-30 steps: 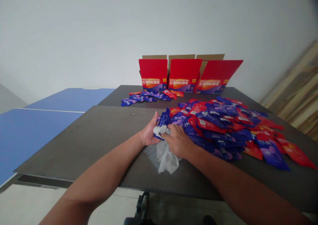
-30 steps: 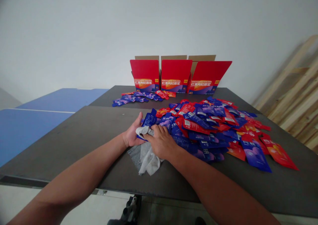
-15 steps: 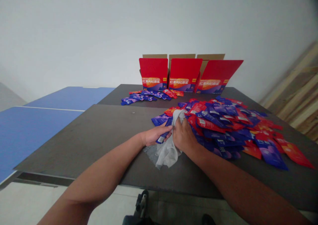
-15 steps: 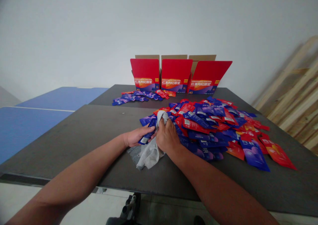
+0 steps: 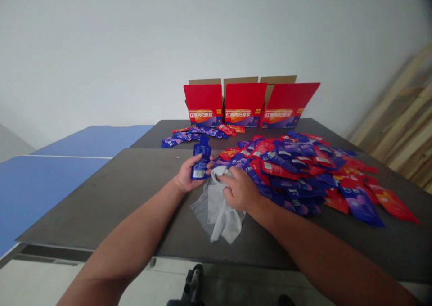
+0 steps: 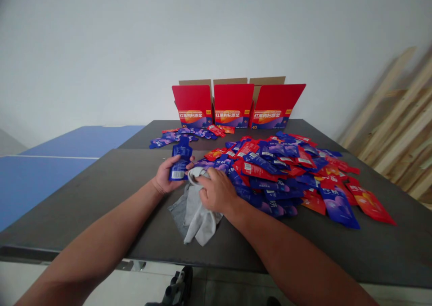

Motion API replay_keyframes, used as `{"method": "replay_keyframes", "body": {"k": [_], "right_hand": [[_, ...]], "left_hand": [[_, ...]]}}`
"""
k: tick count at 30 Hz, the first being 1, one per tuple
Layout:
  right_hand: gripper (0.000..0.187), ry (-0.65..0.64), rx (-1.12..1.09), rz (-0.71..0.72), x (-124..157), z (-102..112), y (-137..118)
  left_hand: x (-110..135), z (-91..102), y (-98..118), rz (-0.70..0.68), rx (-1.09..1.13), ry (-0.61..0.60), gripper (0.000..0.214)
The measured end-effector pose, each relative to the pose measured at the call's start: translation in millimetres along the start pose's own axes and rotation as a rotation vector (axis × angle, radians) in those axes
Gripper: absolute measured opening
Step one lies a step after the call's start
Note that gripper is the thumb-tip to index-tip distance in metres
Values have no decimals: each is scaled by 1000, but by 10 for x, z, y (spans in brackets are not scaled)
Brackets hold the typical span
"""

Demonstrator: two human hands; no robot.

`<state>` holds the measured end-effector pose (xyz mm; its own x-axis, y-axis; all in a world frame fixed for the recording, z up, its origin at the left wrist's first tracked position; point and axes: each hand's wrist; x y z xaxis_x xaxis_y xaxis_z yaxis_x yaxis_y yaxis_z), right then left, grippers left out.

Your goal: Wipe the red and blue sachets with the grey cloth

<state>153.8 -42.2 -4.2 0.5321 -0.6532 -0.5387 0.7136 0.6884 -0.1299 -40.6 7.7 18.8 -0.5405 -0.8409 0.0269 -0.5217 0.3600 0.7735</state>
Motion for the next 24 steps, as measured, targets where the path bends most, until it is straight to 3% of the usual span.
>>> {"method": "replay_keyframes", "body": {"k": [4, 6, 9, 12, 16, 20, 24], "right_hand": [[24, -147, -142, 368, 21, -42, 6], [21, -179, -162, 426, 21, -73, 20], [19, -206, -169, 440, 17, -101, 31], [19, -222, -176, 429, 12, -118, 29], [18, -223, -196, 411, -2, -135, 26], [18, -236, -223, 406, -13, -136, 30], [17, -250, -231, 396, -9, -132, 33]], "left_hand": [[-88, 110, -9, -234, -168, 226, 27], [-110, 121, -56, -345, -357, 317, 30], [-114, 95, -131, -425, -672, 345, 53], [-119, 55, -175, -403, -880, 347, 69], [-176, -19, -154, -284, -1147, 373, 72], [-353, -173, -93, -98, -1640, 268, 79], [-665, -401, -101, -61, -1969, 166, 77]]}}
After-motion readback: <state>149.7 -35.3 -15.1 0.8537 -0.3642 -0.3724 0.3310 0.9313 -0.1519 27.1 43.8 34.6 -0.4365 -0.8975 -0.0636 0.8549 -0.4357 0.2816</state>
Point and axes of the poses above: each hand's wrist, its own x-axis away from the middle knuckle, its own z-axis out of the back of the hand, y = z × x, and after that the axes turned 3 degrees about z, right-handed
